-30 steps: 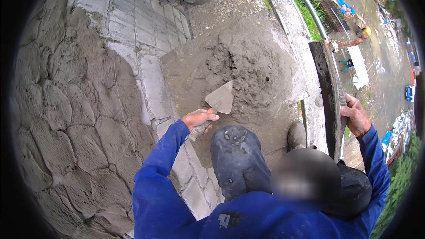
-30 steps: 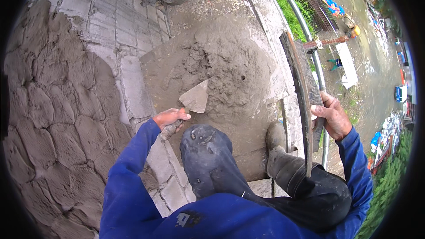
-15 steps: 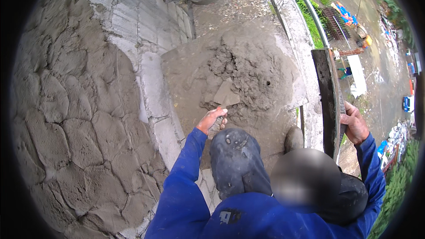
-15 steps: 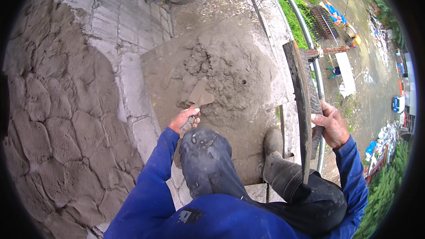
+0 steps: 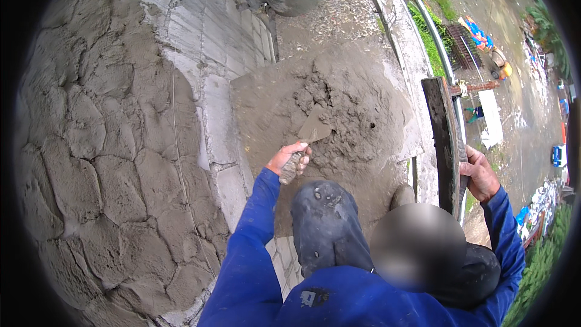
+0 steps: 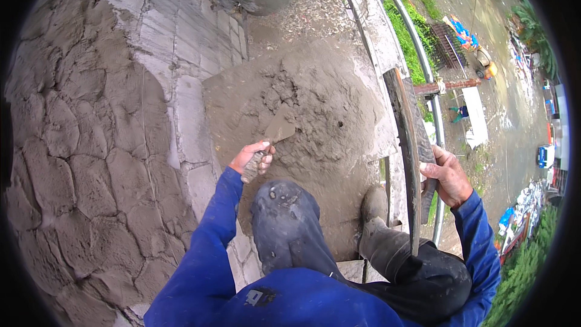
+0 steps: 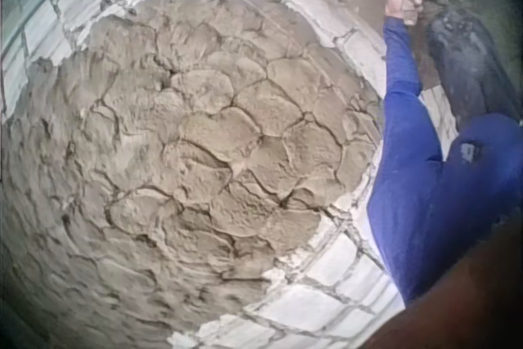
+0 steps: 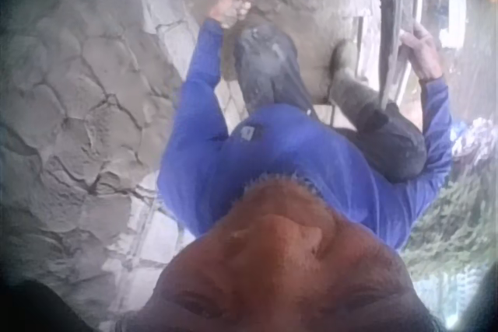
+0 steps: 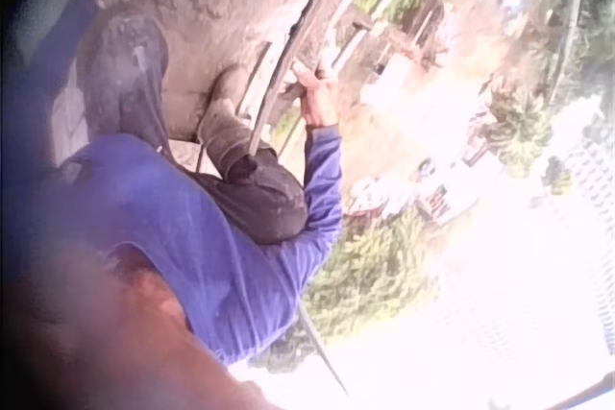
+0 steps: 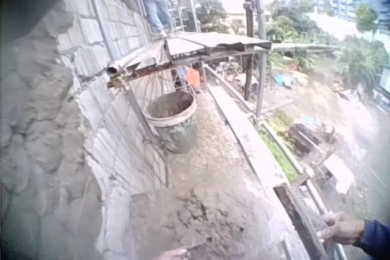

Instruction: The person scoops wet cement from a bucket onto a flat board and then applies it to a vertical wall using a trowel. The worker repeatedly smooths the surface and adds more material to cover the wall area.

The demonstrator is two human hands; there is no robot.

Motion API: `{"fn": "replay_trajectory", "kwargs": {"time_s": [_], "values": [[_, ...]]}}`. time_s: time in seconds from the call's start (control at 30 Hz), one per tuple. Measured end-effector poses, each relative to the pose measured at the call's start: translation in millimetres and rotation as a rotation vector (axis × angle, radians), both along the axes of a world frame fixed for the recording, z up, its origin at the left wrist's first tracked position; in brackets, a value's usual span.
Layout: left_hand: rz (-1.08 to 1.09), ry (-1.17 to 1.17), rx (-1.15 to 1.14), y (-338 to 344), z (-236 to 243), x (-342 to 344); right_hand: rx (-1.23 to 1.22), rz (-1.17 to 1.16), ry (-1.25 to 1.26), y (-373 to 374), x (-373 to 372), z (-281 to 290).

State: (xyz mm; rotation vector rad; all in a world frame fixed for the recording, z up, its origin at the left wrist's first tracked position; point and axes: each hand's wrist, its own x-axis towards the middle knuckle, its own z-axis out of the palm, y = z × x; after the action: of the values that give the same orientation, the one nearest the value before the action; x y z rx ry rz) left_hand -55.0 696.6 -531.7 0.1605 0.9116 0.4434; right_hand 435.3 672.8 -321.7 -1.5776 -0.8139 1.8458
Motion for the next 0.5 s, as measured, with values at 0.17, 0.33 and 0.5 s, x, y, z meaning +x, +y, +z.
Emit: {"fn": "replay_trajectory", "kwargs": {"time_s": [0.17,0.33,0.5], "values": [[0.304,-0.146,0.244,6,27,-13,0.053,-0.015,-0.041,-5,-2,-5],[0.259,0.081,0.244,25,35,-52,0.026,-0.011,-0.045,-8,8,1],[-0.427,1.714,1.154,57,-52,-91,0.014,-0.037,-0.017,-2,6,-3]]}}
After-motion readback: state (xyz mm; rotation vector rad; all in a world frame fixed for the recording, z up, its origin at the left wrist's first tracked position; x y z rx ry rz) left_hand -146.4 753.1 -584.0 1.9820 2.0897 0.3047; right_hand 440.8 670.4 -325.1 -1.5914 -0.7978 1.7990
